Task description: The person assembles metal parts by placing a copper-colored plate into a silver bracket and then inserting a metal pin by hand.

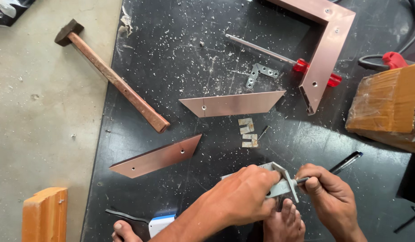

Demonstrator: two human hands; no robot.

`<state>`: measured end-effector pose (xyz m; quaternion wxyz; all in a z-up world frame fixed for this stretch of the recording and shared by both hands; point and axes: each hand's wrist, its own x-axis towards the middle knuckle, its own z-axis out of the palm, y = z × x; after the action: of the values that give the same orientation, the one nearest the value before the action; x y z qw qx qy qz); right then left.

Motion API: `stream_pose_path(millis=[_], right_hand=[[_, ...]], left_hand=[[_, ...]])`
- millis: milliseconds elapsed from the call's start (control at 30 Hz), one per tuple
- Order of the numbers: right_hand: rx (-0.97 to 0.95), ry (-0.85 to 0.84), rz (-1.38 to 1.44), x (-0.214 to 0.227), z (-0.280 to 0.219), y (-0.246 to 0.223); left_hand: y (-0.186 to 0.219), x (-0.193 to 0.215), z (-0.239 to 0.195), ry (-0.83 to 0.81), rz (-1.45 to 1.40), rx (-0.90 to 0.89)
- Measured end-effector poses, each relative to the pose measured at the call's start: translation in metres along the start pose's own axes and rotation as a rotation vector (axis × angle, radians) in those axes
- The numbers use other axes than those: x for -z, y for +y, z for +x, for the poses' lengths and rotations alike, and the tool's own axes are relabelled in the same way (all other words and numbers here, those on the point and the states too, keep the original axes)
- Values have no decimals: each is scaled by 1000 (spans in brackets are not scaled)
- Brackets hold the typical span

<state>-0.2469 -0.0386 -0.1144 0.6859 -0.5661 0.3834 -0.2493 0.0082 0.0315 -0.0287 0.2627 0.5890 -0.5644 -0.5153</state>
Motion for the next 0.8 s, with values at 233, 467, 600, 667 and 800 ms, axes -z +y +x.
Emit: stream_pose_path(millis=[233,467,600,667,800], right_hand=[[91,-117,11,6,-5,6],[72,-165,66,14,-20,29],[70,-195,74,21,-28,36],[63,-193,12,22,-37,35],[82,-117,9,16,-45,43]], left_hand=[[3,-25,7,-60,-121,179],[-9,-49,20,-269,-127,299],[-17,-72,18,-223,-70,243],[-16,-84,19,-241,-59,266],[-21,-95,17,-197,3,287]])
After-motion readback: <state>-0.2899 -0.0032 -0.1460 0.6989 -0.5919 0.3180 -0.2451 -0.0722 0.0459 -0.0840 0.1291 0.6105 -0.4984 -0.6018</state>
